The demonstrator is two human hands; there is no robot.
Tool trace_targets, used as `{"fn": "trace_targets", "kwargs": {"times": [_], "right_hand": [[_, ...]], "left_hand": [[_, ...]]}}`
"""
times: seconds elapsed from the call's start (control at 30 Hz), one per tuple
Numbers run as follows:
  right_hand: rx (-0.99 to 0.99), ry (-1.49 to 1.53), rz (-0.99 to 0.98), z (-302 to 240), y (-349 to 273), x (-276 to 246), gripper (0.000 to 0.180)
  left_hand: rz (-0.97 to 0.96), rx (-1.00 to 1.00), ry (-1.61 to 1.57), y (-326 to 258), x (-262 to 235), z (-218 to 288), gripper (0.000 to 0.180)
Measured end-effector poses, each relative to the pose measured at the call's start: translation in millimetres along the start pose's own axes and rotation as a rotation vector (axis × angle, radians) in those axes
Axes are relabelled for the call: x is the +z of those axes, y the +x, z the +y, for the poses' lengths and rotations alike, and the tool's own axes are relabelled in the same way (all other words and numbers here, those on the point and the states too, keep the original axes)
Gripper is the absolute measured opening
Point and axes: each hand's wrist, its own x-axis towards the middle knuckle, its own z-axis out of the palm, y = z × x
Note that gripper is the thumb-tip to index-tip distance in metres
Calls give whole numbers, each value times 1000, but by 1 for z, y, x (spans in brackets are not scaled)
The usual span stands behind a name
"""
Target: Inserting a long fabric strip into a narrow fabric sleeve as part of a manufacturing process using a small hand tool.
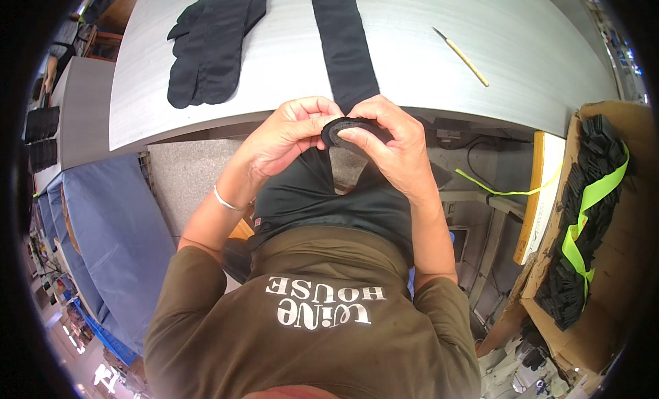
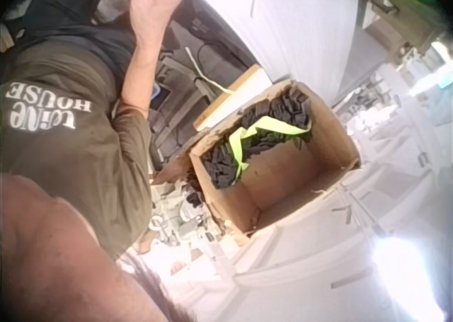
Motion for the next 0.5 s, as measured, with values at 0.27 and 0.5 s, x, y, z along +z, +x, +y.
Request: {"fn": "trace_targets", "kwargs": {"times": [0.27,0.5], "right_hand": [[-126,-183,75,-6,1,-5,26],[80,-83,335,-11,-6,-2,28]], "left_hand": [[-29,-99,9,2,7,0,15],[70,178,203,2,30,-4,4]]}}
